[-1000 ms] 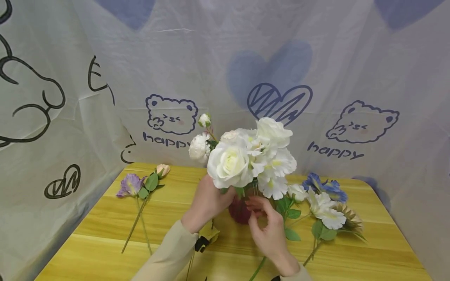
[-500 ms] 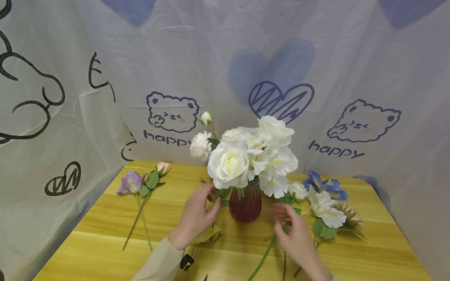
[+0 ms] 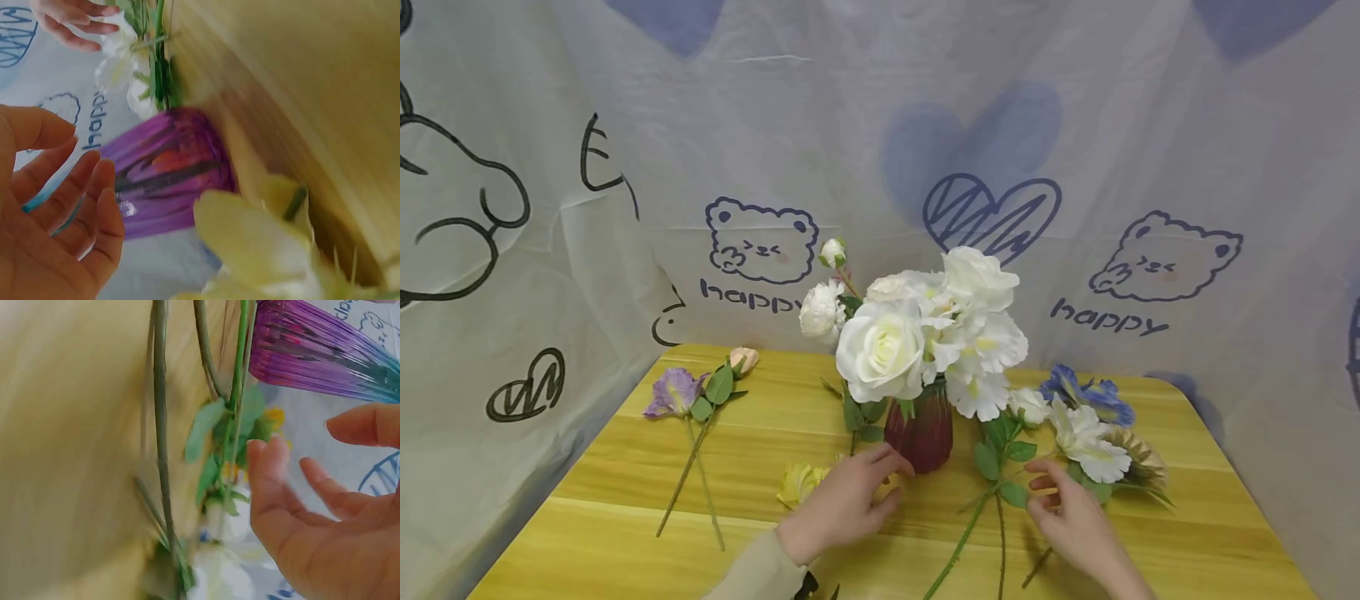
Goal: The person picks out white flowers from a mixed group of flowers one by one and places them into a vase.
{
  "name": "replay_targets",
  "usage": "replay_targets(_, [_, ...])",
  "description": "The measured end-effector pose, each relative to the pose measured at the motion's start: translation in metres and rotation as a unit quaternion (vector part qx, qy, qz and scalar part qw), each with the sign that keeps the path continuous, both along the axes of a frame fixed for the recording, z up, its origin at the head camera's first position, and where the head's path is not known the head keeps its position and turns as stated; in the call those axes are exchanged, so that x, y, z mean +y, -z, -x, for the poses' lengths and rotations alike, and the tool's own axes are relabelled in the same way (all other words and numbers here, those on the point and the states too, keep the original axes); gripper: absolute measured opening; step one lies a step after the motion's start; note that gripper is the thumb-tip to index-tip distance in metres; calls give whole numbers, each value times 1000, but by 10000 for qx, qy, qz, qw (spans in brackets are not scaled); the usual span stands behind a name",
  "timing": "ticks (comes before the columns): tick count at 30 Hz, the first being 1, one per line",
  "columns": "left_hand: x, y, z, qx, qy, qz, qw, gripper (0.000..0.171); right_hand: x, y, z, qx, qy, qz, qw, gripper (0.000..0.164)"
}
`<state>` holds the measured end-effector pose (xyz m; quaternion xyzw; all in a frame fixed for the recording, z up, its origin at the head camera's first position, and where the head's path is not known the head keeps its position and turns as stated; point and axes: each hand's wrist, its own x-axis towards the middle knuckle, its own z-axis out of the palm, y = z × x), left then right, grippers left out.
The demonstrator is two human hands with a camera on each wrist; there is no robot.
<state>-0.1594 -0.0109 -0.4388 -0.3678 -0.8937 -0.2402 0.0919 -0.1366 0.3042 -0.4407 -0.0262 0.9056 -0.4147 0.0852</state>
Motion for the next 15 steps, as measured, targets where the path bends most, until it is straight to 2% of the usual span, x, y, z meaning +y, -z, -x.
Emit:
replay_targets(2, [4,3,-2,191,135,121,9997,25,2,4,3,-395,18,506,9979,52])
replay_targets(6, [12,5,-6,332,204,432,9983,25,2,10,10,-901,350,1413,9852,60])
replay_targets(9, [18,4,-9,189,211,530,9982,25,2,13,15,-1074,602,1919,9737,60])
replay_targets(11, [20,4,-11,182,229,532,9982,24,5,17,19,-1202,758,2322,9622,57])
replay_targets(15, [22,6,-13,254,315,468,9981,22,12,27,25,-1570,946,3347,9243,53])
